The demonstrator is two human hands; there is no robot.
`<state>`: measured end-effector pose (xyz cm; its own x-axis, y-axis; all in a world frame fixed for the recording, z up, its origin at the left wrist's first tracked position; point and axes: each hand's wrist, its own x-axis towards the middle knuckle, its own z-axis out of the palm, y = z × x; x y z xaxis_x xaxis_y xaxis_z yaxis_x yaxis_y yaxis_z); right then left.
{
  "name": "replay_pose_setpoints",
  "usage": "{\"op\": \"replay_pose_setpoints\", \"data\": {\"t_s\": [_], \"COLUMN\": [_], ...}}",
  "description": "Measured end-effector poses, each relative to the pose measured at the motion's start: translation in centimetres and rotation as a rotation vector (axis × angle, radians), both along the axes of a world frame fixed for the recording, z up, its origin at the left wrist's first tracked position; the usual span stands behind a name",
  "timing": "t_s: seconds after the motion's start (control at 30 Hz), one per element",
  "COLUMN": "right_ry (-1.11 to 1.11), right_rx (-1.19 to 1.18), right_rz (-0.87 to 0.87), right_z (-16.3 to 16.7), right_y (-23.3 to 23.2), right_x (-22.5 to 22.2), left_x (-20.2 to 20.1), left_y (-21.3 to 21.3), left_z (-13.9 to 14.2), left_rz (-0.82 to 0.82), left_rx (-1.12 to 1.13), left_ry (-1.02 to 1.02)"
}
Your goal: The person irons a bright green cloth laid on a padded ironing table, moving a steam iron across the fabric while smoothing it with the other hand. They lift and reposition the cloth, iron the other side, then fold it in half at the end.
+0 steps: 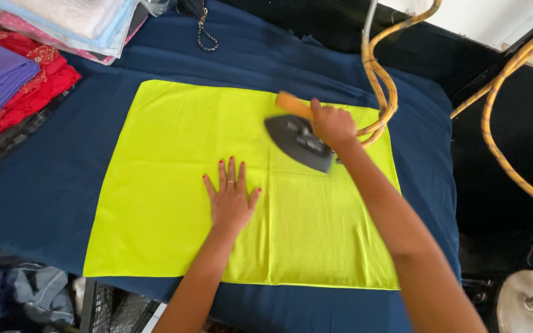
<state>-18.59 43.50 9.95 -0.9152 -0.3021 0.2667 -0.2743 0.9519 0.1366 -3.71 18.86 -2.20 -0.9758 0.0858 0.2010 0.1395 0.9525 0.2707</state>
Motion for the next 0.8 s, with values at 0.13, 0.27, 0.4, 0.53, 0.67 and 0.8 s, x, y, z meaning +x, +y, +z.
{"op": "replay_pose_setpoints", "data": {"t_s": [0.13,0.27,0.4,0.53,0.67,0.8], "right_ry": [0.023,-0.051,-0.154,-0.296,-0.753,-0.626], "right_rx": [-0.157,-0.221,-0.224,-0.096,0.0,0.192], "right_rz": [-0.201,-0.179,-0.049,0.087,0.043,0.077], "right_z": [1.0,2.4,1.4,-1.0,-2.2,-1.5], "right_y": [-2.9,-3.4,-1.4,2.3,7.5,12.2], "right_x": [-2.9,-3.1,-0.6,7.0,18.1,28.6], "left_x": [0.8,1.0,0.4,0.3,1.3,2.0], "left_y": [-0.1,-0.3,-0.8,-1.0,-0.7,0.1], "left_z": [2.0,1.2,-1.3,-2.0,-0.2,1.8], "left_rz": [-0.229,-0.283,-0.185,-0.188,-0.271,-0.388], "left_rx": [0.071,0.157,0.394,0.447,0.261,0.064], "left_ry": [-0.084,0.072,0.153,0.168,0.163,0.058]}}
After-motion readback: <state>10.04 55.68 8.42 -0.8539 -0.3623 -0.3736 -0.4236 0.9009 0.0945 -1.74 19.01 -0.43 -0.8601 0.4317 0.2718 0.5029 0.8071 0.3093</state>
